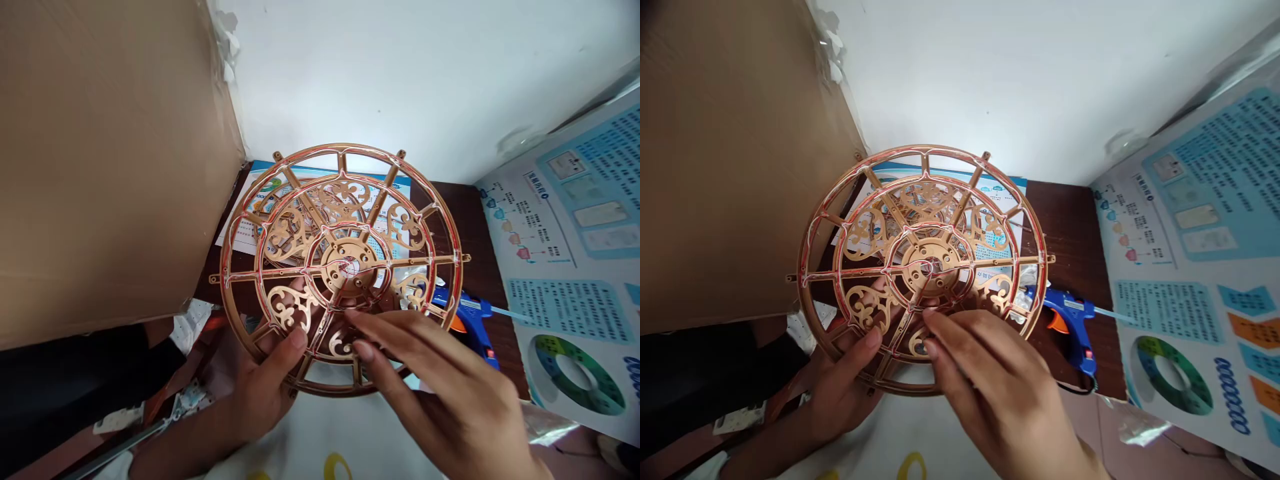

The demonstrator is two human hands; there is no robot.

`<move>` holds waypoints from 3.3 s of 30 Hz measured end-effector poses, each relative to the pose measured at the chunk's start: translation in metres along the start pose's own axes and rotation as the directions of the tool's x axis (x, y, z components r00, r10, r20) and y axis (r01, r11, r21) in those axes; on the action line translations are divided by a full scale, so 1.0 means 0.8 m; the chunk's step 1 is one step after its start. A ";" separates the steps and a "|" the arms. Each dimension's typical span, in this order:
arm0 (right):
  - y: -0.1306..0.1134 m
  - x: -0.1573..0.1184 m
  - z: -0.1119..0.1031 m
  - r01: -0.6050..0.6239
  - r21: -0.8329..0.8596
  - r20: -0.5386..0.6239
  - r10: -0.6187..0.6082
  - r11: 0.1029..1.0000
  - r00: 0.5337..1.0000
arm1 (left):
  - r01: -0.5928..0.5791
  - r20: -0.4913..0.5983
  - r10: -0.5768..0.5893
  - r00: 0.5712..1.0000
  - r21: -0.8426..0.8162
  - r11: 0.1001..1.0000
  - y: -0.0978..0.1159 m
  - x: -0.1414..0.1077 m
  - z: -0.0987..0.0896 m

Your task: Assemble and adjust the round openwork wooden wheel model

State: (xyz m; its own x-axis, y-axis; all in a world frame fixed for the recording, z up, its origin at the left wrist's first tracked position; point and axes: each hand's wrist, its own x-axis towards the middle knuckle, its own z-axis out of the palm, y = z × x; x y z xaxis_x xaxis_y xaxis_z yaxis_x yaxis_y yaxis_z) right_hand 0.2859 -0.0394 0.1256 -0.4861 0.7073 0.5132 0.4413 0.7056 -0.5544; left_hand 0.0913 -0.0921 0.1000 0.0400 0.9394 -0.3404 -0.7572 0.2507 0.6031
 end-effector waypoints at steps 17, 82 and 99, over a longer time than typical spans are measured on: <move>0.018 0.059 -0.039 0.206 -0.110 0.289 -0.167 0.972 0.943 | 0.030 0.037 -0.032 0.999 0.051 0.998 0.008 -0.006 0.011; 0.014 0.001 0.009 0.020 -0.008 0.166 -0.018 1.000 0.986 | -0.110 0.014 0.110 0.994 0.015 0.994 -0.008 0.009 0.010; 0.023 0.024 -0.002 0.005 0.091 0.122 -0.016 0.996 0.992 | -0.093 0.021 0.093 0.995 0.023 0.995 -0.016 0.009 0.002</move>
State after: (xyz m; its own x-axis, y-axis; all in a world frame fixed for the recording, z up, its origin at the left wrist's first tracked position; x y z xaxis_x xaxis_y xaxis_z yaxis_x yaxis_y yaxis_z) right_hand 0.2857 -0.0127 0.1267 -0.5815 0.6854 0.4384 0.3682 0.7022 -0.6094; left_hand 0.1020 -0.0883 0.0911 -0.0170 0.9633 -0.2678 -0.7424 0.1673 0.6487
